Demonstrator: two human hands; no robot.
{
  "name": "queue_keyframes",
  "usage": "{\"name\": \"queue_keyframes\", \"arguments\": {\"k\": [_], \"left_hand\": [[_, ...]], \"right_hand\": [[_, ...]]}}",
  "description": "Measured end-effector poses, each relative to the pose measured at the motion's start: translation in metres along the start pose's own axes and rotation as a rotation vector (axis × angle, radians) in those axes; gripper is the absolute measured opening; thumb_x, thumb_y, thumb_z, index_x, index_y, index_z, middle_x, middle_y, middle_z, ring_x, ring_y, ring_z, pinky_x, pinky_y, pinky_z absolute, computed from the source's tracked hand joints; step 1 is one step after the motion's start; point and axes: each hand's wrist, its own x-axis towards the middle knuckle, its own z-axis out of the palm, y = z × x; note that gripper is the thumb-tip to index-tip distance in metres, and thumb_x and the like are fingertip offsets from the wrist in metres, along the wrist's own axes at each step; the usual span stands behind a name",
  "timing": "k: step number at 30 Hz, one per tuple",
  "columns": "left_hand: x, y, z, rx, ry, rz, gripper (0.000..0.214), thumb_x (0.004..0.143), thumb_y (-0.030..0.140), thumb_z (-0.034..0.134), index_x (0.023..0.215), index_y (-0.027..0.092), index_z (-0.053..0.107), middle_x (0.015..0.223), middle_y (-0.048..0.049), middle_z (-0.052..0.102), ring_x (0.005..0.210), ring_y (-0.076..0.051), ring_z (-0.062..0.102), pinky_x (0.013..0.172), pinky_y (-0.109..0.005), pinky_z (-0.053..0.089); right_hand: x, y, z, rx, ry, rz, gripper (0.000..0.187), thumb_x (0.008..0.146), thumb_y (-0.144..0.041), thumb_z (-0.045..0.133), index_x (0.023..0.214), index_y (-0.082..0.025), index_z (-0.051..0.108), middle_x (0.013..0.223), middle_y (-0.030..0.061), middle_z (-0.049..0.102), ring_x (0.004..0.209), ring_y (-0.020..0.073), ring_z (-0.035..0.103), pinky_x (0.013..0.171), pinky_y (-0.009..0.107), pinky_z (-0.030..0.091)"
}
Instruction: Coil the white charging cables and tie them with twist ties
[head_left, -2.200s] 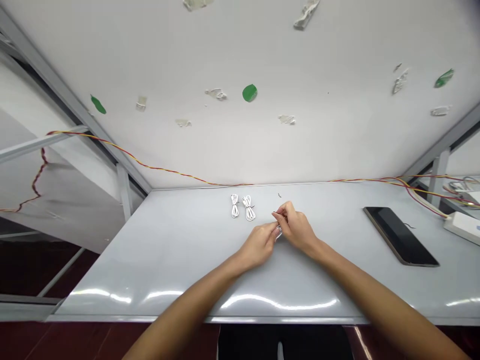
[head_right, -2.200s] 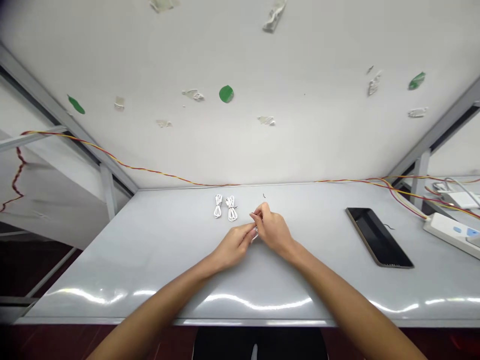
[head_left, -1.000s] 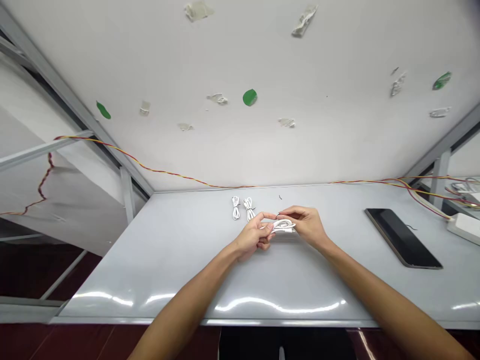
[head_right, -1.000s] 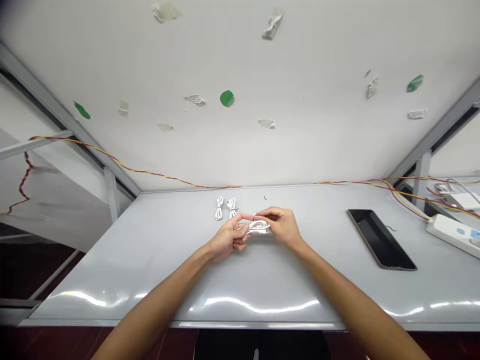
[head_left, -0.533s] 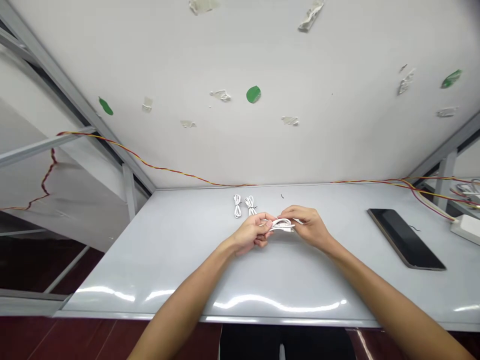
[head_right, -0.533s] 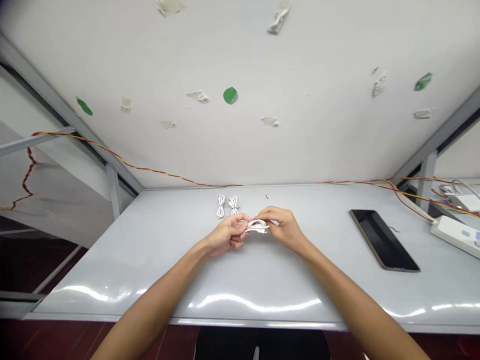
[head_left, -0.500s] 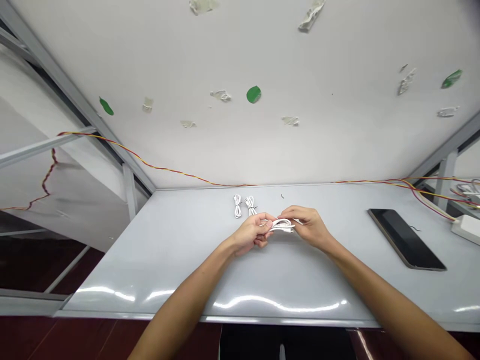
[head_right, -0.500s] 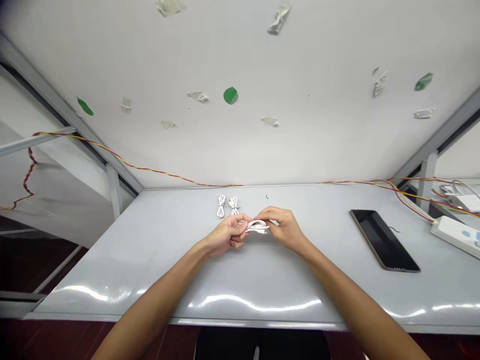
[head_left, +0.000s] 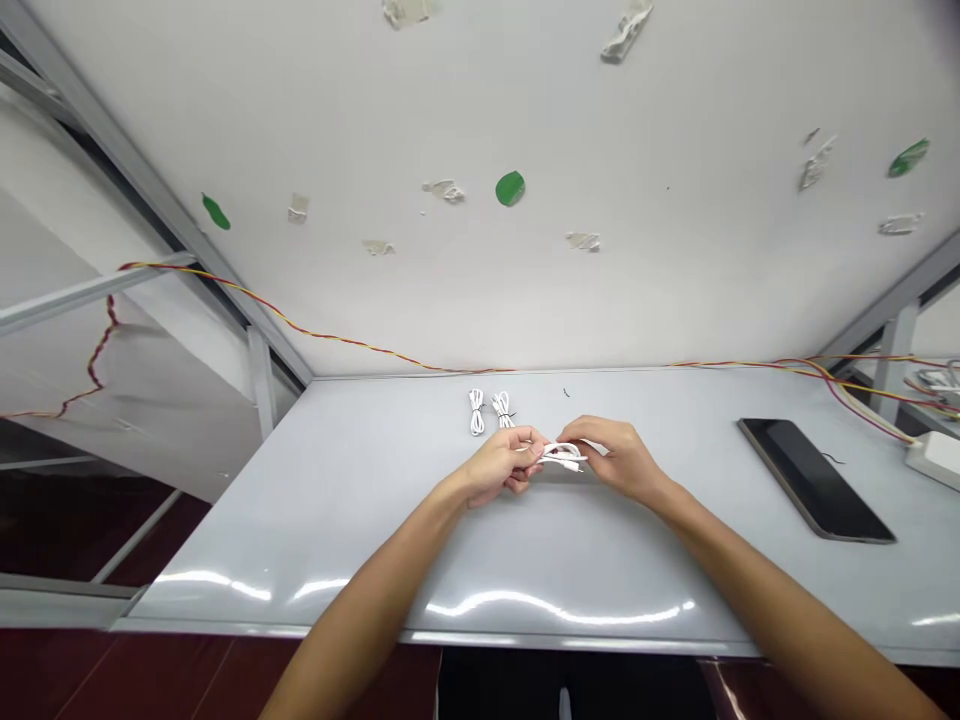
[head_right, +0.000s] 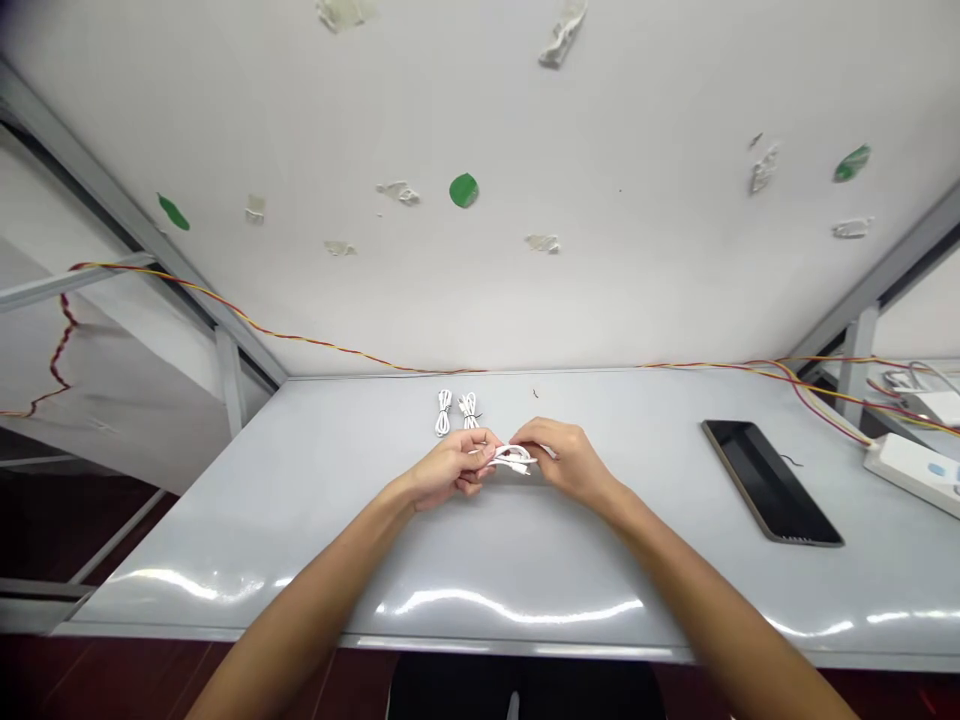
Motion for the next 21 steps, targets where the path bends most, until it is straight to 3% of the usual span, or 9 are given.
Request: {"name": "queue_keyframes", "arguments": {"k": [5,8,12,14,17,21], "left_hand": [[-0.005,0.005,-0.004,0.121,-0.03,-0.048,0.032,0.081,0.043,0.07,0.076,0.017,0.053,0.06,0.0048,0.04,0.051,-0.006,0.027,0.046,-0.021,0.021],[-0.01,0.01,-0.006,0.171,-0.084,-0.069,0.03,0.081,0.044,0.071,0.083,0.017,0.058,0.06,0.0051,0.04,0.051,-0.007,0.029,0.046,-0.022,0.023],[-0.013,0.013,-0.002,0.02,-0.144,-0.023,0.047,0.081,0.038,0.073,0.121,0.023,0.052,0.064,0.0076,0.038,0.053,-0.007,0.028,0.048,-0.021,0.019],[-0.012,0.011,0.002,-0.052,-0.163,-0.004,0.056,0.08,0.037,0.075,0.126,0.026,0.046,0.063,0.0088,0.035,0.053,-0.007,0.028,0.049,-0.02,0.017],[-0.006,0.004,0.006,-0.12,-0.138,0.039,0.054,0.078,0.041,0.076,0.119,0.026,0.044,0.062,0.0093,0.036,0.053,-0.007,0.031,0.049,-0.02,0.017],[0.001,-0.003,0.007,-0.151,-0.074,0.095,0.044,0.081,0.044,0.074,0.108,0.024,0.045,0.062,0.0077,0.042,0.051,-0.006,0.029,0.049,-0.019,0.018]], "right_hand": [[-0.008,0.001,-0.002,-0.216,-0.149,-0.154,0.036,0.094,-0.014,0.04,0.098,-0.027,0.074,0.091,0.0068,0.071,0.077,0.0191,0.064,0.066,0.032,0.049],[-0.009,-0.003,-0.001,-0.177,-0.152,-0.133,0.031,0.094,-0.02,0.045,0.096,-0.028,0.075,0.091,0.0063,0.072,0.078,0.0197,0.064,0.069,0.033,0.051],[-0.003,-0.007,0.002,0.117,0.165,0.177,0.015,0.089,-0.035,0.062,0.087,-0.027,0.075,0.085,0.0054,0.073,0.077,0.0215,0.068,0.073,0.037,0.055],[0.001,-0.008,0.005,0.336,0.253,0.389,0.018,0.08,-0.041,0.073,0.087,-0.024,0.073,0.08,0.005,0.072,0.072,0.0213,0.068,0.072,0.038,0.057],[0.002,-0.008,0.01,0.612,0.193,0.58,0.033,0.068,-0.043,0.083,0.089,-0.021,0.072,0.081,0.0056,0.073,0.073,0.0211,0.069,0.07,0.036,0.057],[0.001,-0.01,0.014,0.781,0.084,0.631,0.033,0.064,-0.039,0.086,0.086,-0.02,0.07,0.083,0.0043,0.074,0.073,0.0187,0.069,0.073,0.034,0.055]]}}
